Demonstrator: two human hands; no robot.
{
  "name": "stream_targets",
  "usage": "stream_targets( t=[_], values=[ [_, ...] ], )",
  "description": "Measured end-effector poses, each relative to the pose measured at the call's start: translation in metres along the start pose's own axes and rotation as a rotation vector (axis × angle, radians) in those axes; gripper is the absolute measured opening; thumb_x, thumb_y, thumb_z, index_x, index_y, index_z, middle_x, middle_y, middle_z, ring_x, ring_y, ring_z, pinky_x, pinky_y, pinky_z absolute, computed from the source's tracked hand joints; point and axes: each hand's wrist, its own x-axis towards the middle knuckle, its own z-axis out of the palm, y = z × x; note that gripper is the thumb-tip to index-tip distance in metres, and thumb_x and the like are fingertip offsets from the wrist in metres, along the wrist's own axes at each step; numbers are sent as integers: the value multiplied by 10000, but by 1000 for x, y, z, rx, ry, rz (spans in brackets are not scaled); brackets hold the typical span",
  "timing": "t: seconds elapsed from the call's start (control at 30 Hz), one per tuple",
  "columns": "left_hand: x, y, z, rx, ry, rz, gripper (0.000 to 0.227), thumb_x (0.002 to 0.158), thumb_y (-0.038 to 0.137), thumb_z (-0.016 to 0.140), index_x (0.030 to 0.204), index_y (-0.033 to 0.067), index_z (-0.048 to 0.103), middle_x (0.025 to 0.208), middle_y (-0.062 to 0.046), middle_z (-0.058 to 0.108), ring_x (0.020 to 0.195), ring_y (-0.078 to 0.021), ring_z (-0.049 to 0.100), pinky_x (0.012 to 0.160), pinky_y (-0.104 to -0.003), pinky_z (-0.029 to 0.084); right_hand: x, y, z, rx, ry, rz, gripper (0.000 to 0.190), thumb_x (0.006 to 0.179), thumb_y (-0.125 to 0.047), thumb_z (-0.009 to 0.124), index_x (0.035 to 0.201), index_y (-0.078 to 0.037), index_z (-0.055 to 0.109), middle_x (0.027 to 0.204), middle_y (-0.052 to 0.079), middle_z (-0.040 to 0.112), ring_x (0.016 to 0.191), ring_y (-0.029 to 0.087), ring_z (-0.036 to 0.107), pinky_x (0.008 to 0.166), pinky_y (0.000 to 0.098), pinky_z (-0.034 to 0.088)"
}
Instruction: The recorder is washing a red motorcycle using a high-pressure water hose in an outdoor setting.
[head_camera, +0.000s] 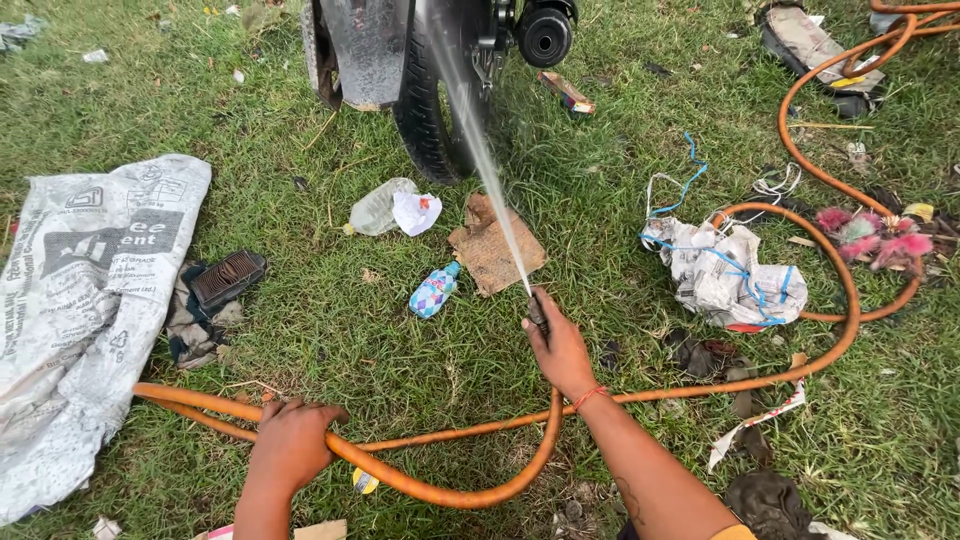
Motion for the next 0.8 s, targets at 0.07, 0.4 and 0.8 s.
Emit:
stream_targets(
  t=[0.07,0.4,0.8],
  values=[
    [2,-2,4,-5,4,-1,304,809,256,755,1104,327,756,954,6,752,1116,-197,648,1042,-393,400,-1,1,1,4,-7,0,554,969,-189,650,1485,-184,451,989,136,712,775,309,690,736,425,543],
    [4,-2,14,32,-93,-31,345,792,340,813,1133,353,756,990,26,765,1116,-181,659,1083,-377,392,-4,-4,1,7,-31,-19,561,966,-209,655,1489,-203,452,868,110,659,709,258,646,686,432,529],
    [-3,1,2,46,-144,-65,429,748,425,860,1150,332,742,1002,23,756,1122,-169,659,1091,-374,393,-1,15,16,21,-38,-113,538,968,-216,672,1466,-142,481,914,135,678,766,299,668,737,422,545]
  ],
)
